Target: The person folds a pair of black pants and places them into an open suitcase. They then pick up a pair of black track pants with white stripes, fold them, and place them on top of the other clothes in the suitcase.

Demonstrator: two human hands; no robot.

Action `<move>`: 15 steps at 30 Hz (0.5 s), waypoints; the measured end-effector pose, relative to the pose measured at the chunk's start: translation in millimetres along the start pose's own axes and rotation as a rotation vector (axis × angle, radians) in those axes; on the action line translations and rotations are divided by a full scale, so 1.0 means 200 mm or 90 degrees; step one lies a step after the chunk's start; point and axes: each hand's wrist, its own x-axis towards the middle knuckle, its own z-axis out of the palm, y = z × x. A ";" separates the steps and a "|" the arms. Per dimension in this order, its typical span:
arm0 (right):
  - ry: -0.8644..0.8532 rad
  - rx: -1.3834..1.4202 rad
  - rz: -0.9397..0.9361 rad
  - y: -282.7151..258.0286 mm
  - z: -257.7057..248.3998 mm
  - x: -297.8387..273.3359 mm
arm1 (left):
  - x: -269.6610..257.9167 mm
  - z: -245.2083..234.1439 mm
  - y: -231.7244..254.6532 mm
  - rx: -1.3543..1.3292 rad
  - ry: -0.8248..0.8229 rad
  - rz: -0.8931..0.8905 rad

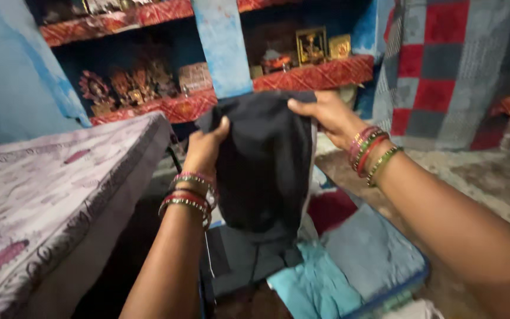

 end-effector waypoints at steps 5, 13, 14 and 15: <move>-0.022 -0.107 0.206 0.13 -0.08 -0.36 | -0.41 -0.05 -0.13 0.090 -0.113 -0.169; -0.081 -0.143 0.318 0.36 -0.18 -0.49 | -0.53 -0.07 -0.35 0.246 -0.165 -0.242; -0.108 -0.162 0.297 0.40 -0.20 -0.51 | -0.53 -0.08 -0.37 0.329 -0.190 -0.206; -0.135 -0.180 0.277 0.43 -0.22 -0.54 | -0.53 -0.09 -0.39 0.411 -0.214 -0.168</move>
